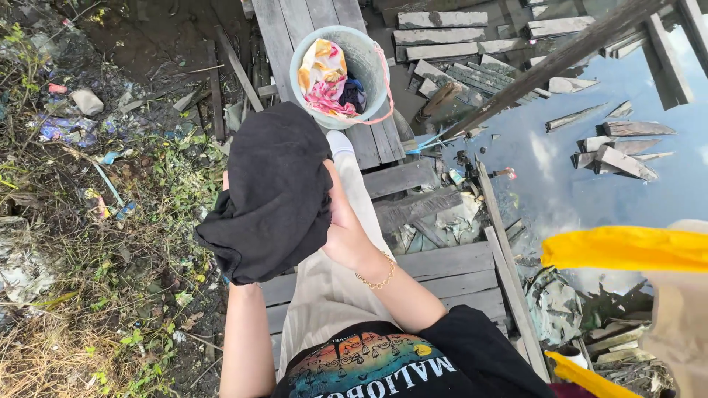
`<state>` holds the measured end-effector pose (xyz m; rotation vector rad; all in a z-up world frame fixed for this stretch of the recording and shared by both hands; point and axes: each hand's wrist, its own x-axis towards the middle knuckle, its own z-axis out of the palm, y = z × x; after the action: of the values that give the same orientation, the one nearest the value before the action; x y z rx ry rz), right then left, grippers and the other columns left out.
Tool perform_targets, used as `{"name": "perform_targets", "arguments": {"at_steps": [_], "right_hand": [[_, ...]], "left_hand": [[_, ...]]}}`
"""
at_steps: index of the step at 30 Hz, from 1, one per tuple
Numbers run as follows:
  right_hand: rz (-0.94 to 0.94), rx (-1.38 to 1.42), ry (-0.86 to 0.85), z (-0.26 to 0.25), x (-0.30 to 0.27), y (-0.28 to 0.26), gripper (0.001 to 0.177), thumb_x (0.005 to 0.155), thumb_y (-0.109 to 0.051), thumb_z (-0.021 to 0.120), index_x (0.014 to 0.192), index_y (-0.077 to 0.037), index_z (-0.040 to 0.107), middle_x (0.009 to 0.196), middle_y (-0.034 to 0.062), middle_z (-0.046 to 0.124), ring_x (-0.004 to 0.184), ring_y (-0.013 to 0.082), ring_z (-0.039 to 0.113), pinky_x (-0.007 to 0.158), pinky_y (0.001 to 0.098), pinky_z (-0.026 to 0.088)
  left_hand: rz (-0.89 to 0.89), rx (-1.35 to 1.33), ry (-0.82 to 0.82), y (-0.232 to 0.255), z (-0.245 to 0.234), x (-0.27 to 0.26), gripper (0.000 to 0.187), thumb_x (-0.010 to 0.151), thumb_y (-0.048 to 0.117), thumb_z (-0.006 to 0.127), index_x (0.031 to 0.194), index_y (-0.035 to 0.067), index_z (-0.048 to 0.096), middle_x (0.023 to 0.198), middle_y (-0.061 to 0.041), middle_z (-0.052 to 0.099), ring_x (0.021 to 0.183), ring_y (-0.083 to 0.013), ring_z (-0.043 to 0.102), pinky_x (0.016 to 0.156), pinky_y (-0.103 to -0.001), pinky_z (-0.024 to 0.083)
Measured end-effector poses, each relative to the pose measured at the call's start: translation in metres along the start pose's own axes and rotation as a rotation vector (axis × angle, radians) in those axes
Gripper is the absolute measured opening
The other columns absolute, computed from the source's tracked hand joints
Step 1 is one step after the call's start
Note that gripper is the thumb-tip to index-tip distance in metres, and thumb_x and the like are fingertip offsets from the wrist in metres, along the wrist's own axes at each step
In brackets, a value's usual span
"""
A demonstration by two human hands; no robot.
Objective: Hanging wet clothes on a clothesline outdoors.
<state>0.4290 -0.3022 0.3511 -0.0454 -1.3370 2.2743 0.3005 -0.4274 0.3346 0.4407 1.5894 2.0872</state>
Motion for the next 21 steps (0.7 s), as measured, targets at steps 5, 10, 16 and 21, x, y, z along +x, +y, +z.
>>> {"name": "perform_targets", "arguments": {"at_steps": [5,10,16,21], "right_hand": [[-0.089,-0.199,0.072,0.015,-0.060,-0.017,0.097,0.095,0.009,0.065,0.169,-0.011,0.006,0.174,0.0052,0.018,0.158,0.0189,0.025,0.130,0.0361,0.025],[-0.181,-0.258,0.141,0.018,-0.107,-0.028,0.093,0.097,0.007,0.065,0.169,-0.012,0.010,0.173,0.0049,0.021,0.157,0.0183,0.028,0.129,0.0359,0.026],[-0.214,-0.178,0.240,0.006,-0.142,-0.034,0.090,0.098,0.005,0.063,0.169,-0.013,0.010,0.171,0.0045,0.025,0.154,0.0180,0.031,0.127,0.0357,0.027],[-0.216,-0.190,0.383,-0.003,-0.172,-0.046,0.087,0.100,0.003,0.059,0.168,-0.015,0.008,0.170,0.0031,0.024,0.153,0.0163,0.030,0.125,0.0347,0.027]], "left_hand": [[0.080,0.171,-0.074,-0.008,-0.009,-0.049,0.056,0.097,0.032,0.058,0.146,0.008,0.048,0.137,-0.013,0.055,0.125,-0.0255,0.056,0.104,-0.039,0.046],[0.170,0.332,-0.156,-0.016,-0.001,-0.076,0.056,0.093,0.027,0.062,0.144,0.007,0.050,0.135,-0.013,0.056,0.125,-0.0252,0.056,0.106,-0.038,0.044],[0.317,0.516,-0.284,-0.004,0.031,-0.080,0.057,0.088,0.021,0.068,0.142,0.006,0.053,0.133,-0.013,0.058,0.126,-0.0249,0.055,0.108,-0.037,0.041],[0.347,0.483,-0.462,0.050,0.067,-0.120,0.057,0.088,0.021,0.066,0.142,0.005,0.056,0.137,-0.015,0.062,0.127,-0.0255,0.059,0.109,-0.036,0.042]]}}
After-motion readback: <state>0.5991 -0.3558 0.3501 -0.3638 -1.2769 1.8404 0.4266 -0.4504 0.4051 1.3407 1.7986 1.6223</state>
